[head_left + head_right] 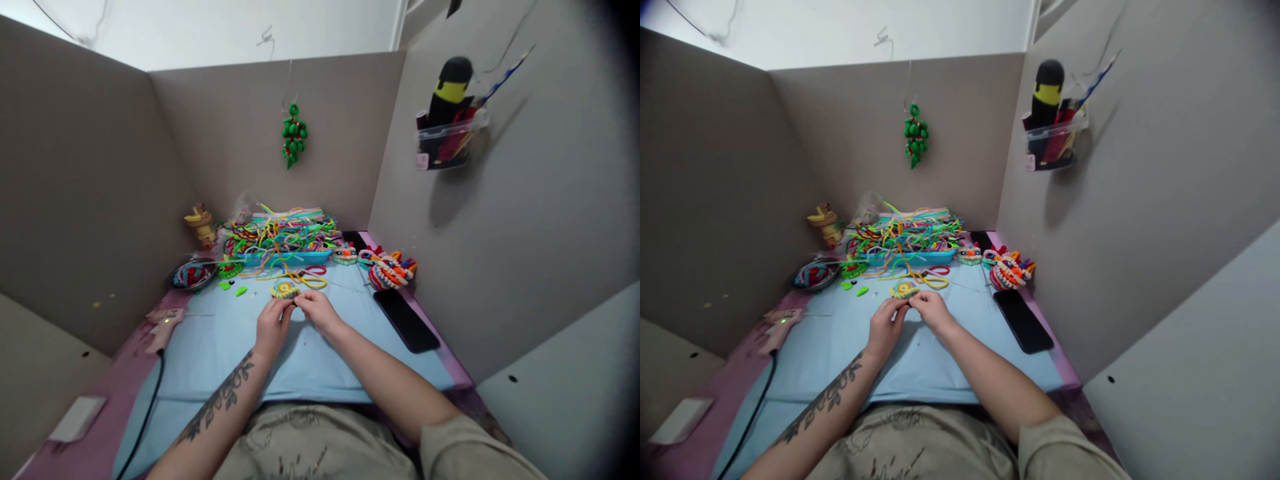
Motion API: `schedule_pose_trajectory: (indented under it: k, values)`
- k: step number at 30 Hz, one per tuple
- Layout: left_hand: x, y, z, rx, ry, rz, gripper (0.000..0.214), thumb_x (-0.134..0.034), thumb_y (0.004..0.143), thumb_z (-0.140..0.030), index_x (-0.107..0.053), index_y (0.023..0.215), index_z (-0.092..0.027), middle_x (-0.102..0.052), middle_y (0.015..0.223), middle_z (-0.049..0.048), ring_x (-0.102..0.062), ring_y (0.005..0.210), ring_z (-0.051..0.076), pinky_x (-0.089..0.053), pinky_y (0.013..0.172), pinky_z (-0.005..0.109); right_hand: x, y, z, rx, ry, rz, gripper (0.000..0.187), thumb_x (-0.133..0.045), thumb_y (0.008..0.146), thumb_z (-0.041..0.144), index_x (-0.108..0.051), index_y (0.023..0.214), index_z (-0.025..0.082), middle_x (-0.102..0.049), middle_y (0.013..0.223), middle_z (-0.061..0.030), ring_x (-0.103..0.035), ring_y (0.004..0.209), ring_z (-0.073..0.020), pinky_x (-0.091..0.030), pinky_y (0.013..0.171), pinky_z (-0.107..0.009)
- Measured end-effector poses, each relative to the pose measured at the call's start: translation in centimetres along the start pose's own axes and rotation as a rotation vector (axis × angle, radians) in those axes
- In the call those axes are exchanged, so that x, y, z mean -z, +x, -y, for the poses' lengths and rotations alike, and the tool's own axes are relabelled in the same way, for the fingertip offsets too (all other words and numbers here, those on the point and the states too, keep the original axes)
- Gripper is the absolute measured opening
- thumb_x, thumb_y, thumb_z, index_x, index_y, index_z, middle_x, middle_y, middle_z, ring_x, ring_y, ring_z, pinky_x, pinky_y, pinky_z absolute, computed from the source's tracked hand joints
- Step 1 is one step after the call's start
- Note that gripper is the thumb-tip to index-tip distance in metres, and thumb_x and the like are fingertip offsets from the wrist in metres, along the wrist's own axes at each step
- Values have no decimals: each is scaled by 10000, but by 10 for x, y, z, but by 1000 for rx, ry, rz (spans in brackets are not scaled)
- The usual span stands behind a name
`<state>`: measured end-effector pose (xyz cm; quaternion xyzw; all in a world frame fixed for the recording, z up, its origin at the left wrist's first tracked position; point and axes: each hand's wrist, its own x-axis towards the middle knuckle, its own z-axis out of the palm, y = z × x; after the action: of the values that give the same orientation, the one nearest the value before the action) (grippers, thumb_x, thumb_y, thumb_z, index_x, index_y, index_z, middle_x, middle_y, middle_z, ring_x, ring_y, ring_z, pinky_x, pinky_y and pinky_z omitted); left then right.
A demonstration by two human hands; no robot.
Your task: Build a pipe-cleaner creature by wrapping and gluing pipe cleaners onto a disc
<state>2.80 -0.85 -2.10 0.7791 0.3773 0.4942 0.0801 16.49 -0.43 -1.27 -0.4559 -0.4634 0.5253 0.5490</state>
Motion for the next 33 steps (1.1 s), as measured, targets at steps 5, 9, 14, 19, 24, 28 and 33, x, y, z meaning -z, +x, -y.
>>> schedule_pose_trajectory:
  k: [5, 9, 14, 19, 24, 28, 33]
  values:
    - [0, -1, -1, 1, 47, -9, 142, -497, 854, -223, -618, 921, -193, -634, 868, 57, -587, 832, 165, -485, 776, 320, -5, -2, 2, -72, 103, 1, 222, -618, 611, 357, -497, 562, 177, -354, 409, 88, -257, 362, -51, -156, 370, -210]
    - [-1, -1, -1, 17, 47, -9, 145, -495, 855, -227, -617, 926, -193, -634, 876, 60, -583, 845, 171, -479, 788, 331, -8, -2, 3, -85, 131, 6, 233, -621, 601, 365, -487, 552, 180, -343, 401, 91, -238, 355, -46, -147, 362, -210]
    - [0, 3, -1, 74, -70, -24, 175, -482, 860, -236, -624, 956, -200, -641, 903, 58, -590, 841, 162, -492, 726, 300, -2, 4, -3, 15, 33, -23, 222, -612, 644, 358, -523, 568, 170, -387, 434, 72, -304, 407, -65, -223, 408, -211]
    - [4, 6, -3, 211, -117, -41, 163, -503, 837, -261, -640, 857, -175, -640, 828, 49, -584, 738, 144, -455, 570, 235, 8, 9, -6, 185, -125, -63, 198, -612, 675, 335, -588, 602, 153, -512, 560, 29, -435, 549, -102, -337, 536, -227]
    - [3, 6, -3, 260, -113, 14, 163, -516, 809, -271, -633, 750, -174, -616, 716, 23, -548, 640, 127, -412, 532, 223, 8, 8, -5, 197, -183, -33, 208, -635, 665, 345, -598, 592, 153, -527, 568, 20, -446, 566, -109, -358, 560, -234]
    - [3, 6, -2, 342, -186, 21, 173, -498, 796, -268, -599, 702, -163, -590, 671, 10, -537, 626, 124, -409, 538, 216, 7, 7, -6, 100, -92, 8, 292, -618, 680, 437, -631, 654, 147, -439, 477, 45, -356, 460, -81, -292, 457, -214]
    - [3, 7, 1, 409, -262, 5, 166, -485, 792, -271, -572, 701, -162, -561, 639, -5, -514, 604, 118, -417, 558, 217, 11, 8, -3, 67, -81, 7, 357, -587, 706, 471, -662, 836, 146, -417, 478, 52, -308, 428, -75, -232, 412, -203]
